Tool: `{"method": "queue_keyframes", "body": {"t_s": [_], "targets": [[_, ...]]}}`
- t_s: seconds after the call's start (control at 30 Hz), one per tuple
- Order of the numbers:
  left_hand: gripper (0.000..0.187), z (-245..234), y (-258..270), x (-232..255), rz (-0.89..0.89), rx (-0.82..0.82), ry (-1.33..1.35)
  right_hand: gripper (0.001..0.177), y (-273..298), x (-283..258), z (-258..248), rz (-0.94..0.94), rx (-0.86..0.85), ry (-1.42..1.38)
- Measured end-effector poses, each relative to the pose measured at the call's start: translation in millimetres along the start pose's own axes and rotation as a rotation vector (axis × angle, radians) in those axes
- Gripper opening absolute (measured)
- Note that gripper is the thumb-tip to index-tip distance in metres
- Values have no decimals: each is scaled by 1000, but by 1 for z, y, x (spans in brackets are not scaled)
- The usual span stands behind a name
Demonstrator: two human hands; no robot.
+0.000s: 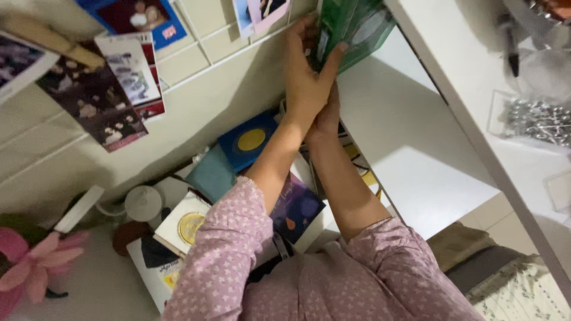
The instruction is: The person wipes down the surfaces of a white shelving unit with a cloth after applying a spray from a bottle, then handles and wipes several books and folders before placing them onto the cleaned shelves.
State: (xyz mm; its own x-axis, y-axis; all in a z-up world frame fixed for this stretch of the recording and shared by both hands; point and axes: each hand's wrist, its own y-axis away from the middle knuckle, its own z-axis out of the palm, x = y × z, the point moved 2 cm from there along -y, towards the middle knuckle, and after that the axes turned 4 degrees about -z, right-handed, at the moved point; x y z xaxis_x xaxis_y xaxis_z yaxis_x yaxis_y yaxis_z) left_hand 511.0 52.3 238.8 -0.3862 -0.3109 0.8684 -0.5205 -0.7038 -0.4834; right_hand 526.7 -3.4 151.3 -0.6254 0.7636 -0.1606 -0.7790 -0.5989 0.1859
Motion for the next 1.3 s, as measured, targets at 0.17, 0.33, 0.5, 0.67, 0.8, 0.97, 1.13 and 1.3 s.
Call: {"method": "queue_keyframes", "body": {"t_s": [0.17,0.33,0.5,0.67,0.8,0.97,1.13,1.3], "targets": [[61,-24,15,-8,-76,-145,-31,59,21,0,10,116,-11,26],[58,-73,57,-16,-123,-160,14,44,51,11,-36,110,213,151],[32,-178,171,-13,-351,-76,-226,20,106,4,-123,-5,-14,1125],[29,-240,300,-40,-1270,-586,-129,22,168,-27,-153,65,-239,2088],[46,-236,337,-47,-1284,-806,-302,42,192,-19,-162,21,-208,2360],[67,-221,320,-28,-1331,-734,-478,68,199,-9,-178,-43,-237,2502],[58,-223,340,-35,-1173,-516,-466,59,148,-14,-191,-33,-339,2483],[47,-222,354,-33,-1012,-64,-204,61,101,-3,-211,42,-177,2303]]}}
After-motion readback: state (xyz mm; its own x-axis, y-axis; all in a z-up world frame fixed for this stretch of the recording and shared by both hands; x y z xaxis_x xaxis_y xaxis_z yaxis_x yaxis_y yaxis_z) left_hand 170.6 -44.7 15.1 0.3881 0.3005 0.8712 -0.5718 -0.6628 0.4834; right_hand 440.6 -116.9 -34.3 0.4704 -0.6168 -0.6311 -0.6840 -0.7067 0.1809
